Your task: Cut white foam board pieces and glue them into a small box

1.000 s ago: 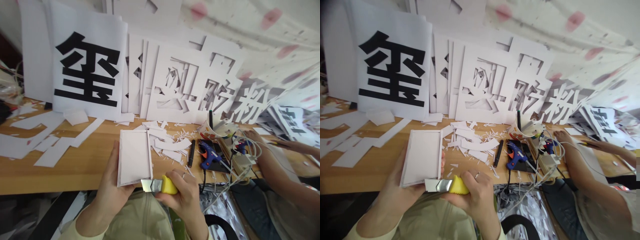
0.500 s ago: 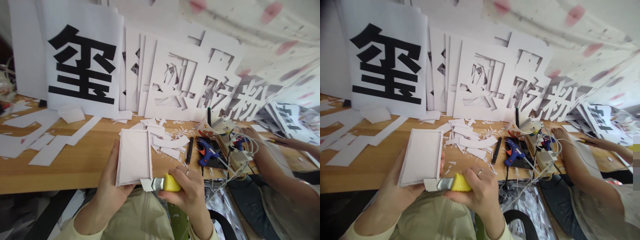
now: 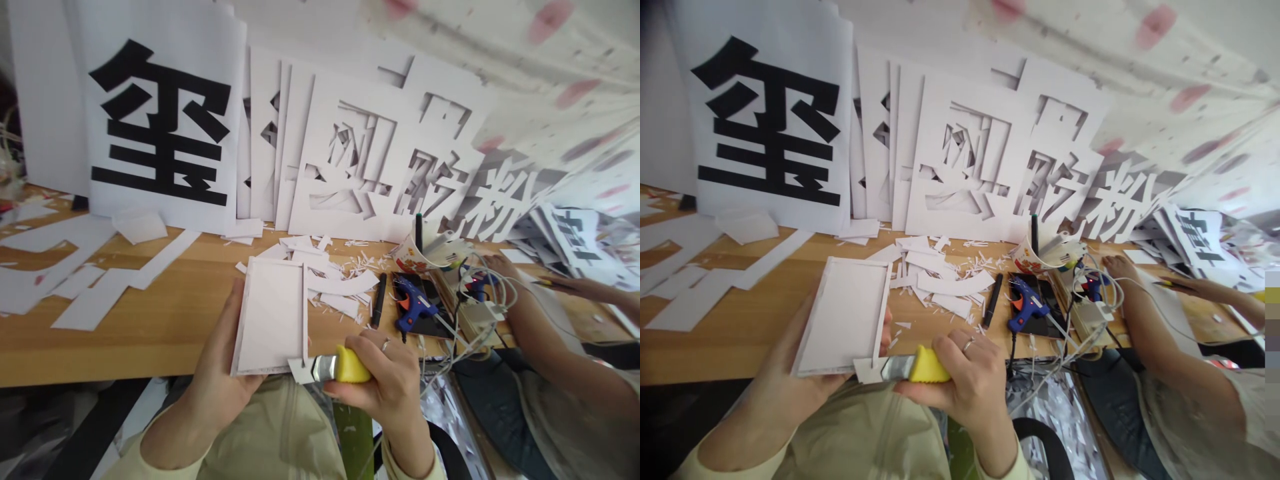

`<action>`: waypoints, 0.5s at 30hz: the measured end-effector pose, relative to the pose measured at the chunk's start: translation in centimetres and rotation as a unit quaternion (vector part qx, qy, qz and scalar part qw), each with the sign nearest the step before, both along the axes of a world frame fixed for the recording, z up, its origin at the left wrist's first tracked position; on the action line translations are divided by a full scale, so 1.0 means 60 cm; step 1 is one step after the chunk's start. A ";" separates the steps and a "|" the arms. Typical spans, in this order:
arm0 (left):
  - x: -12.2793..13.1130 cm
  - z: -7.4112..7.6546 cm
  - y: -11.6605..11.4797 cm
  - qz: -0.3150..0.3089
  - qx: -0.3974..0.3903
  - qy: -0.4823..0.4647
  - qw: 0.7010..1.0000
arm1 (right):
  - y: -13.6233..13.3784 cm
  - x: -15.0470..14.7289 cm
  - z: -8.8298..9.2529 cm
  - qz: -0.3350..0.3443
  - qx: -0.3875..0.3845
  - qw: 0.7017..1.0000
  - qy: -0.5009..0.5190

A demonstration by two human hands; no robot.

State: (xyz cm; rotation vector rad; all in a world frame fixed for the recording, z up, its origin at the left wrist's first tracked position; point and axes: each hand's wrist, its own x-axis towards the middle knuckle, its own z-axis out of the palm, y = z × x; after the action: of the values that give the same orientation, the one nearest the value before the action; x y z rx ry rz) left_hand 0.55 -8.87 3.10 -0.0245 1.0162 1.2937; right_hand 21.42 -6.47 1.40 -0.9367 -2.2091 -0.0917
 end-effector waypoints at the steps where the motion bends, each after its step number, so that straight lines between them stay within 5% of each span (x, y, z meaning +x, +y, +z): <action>1: 0.001 0.003 0.003 0.000 -0.034 -0.010 0.999 | 0.000 0.001 0.001 -0.003 0.000 1.000 -0.004; 4: 0.007 0.016 0.012 -0.005 -0.090 -0.024 0.996 | 0.000 0.002 0.003 -0.010 0.001 1.000 -0.016; 15: 0.009 0.013 0.003 -0.027 -0.024 -0.021 0.999 | 0.007 0.005 0.010 0.010 -0.012 1.000 -0.016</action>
State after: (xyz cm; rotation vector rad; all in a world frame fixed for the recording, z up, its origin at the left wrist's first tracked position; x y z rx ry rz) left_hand 1.09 -8.67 3.86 -0.0597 1.0056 1.2147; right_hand 21.70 -6.08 2.01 -0.9332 -2.2538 -0.0712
